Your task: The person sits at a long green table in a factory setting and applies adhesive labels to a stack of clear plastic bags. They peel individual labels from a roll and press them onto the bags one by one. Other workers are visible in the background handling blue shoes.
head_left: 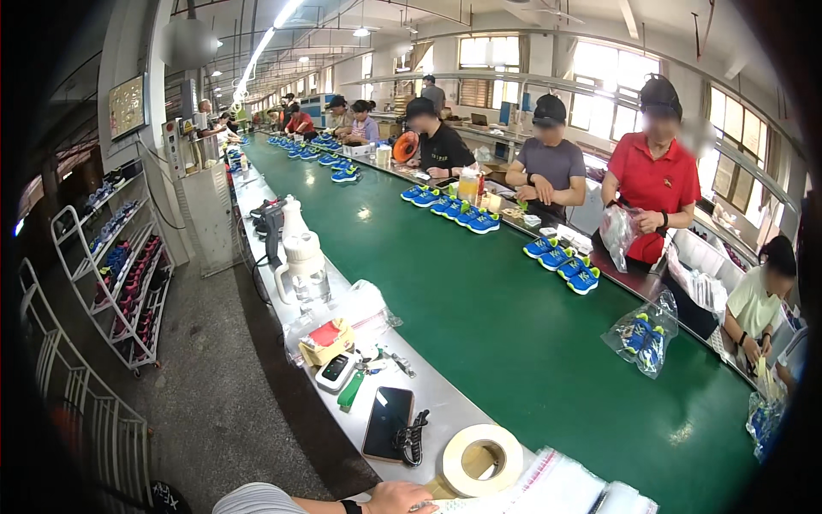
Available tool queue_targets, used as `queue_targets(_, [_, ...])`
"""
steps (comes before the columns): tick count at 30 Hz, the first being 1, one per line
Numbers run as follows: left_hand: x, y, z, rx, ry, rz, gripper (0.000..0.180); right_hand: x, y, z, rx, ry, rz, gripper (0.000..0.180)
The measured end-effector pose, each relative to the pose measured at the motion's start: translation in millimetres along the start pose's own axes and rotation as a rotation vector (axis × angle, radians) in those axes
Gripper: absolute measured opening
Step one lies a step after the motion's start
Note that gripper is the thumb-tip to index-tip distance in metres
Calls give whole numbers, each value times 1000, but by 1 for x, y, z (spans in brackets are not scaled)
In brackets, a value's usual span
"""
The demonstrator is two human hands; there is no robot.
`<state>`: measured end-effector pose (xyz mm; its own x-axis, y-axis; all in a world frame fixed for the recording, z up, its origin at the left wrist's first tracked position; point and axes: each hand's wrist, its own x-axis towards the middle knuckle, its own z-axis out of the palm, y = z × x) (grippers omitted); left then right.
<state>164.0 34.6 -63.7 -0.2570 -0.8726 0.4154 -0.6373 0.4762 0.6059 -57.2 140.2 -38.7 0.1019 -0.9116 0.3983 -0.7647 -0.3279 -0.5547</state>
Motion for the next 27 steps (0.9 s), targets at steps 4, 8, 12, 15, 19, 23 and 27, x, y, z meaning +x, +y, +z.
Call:
queue_targets(4, [-4, -15, 7, -73, 87, 159, 19, 0, -7, 11, -106, 69, 24, 9])
queue_targets(8, [0, -24, 8, -8, 173, 299, 17, 5, -15, 24, -277, 156, -15, 10])
queue_targets(12, [-1, -30, 8, -61, 134, 313, 13, 12, -14, 37, -380, 188, -40, 13])
queue_targets(15, [-1, -36, 10, -133, 107, 304, 10, 16, -9, 46, -398, 190, -43, 16])
queue_targets(19, [0, -38, 11, -117, 154, 332, 9, 16, 0, 55, -387, 184, -65, 19])
queue_targets(23, [0, -38, 9, -50, 212, 370, 9, 6, 11, 59, -375, 195, -76, 23])
queue_targets(27, [-3, -46, 16, -65, 201, 374, 12, -13, 15, 55, -307, 110, -57, 27])
